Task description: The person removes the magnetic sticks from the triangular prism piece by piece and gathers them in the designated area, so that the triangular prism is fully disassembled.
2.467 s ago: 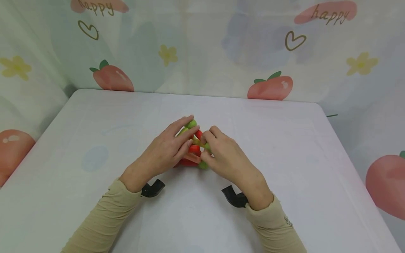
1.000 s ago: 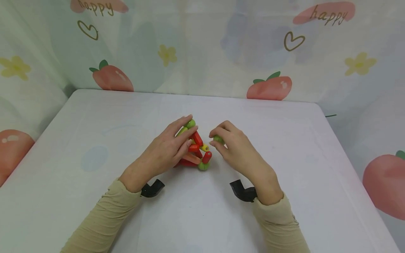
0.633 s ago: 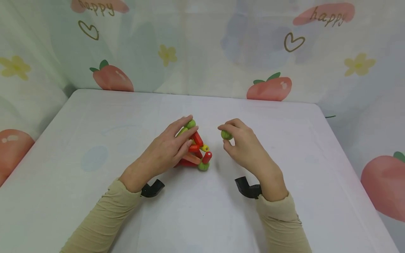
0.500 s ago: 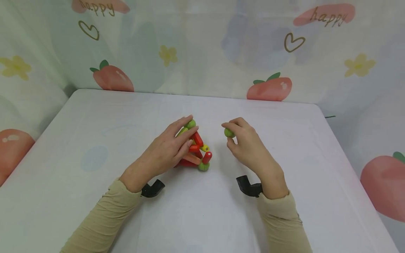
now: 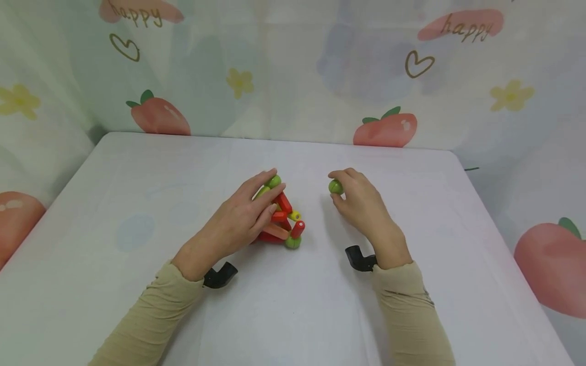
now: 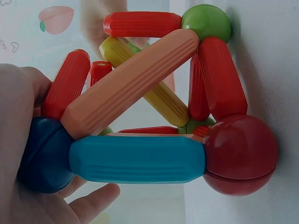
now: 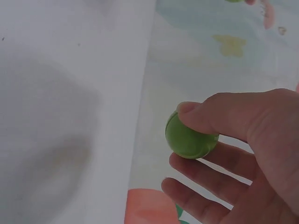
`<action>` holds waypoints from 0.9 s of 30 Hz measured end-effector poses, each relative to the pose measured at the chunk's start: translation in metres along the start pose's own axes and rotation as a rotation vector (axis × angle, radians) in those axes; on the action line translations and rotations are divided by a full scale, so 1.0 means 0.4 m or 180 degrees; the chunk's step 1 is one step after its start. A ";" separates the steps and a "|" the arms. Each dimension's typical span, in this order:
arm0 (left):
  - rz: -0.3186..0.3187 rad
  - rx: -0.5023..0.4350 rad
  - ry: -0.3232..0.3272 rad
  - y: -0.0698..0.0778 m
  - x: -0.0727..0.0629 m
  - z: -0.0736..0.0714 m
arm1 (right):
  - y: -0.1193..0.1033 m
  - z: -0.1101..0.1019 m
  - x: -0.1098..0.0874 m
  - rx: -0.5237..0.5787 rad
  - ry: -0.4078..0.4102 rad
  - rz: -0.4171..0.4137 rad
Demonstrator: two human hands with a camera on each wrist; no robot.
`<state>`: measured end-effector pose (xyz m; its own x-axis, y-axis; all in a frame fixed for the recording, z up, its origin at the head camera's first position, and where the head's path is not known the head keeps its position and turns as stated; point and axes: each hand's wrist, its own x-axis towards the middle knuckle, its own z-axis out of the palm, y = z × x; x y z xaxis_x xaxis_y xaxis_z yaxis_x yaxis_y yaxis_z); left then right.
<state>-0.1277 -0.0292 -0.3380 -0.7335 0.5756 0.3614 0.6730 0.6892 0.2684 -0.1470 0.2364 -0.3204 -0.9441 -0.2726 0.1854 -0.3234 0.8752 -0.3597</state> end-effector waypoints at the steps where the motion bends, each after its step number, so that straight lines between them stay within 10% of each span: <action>1: -0.0003 0.0001 -0.0003 0.000 0.000 0.000 | 0.005 0.003 0.006 -0.0014 -0.0039 0.0017; 27: 0.0037 -0.0049 0.0119 -0.005 -0.002 0.006 | 0.108 0.019 0.110 -0.0305 -0.0630 0.0366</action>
<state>-0.1285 -0.0299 -0.3409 -0.7217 0.5665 0.3977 0.6832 0.6755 0.2774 -0.2031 0.2590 -0.3347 -0.9716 -0.2336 -0.0379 -0.2143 0.9363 -0.2781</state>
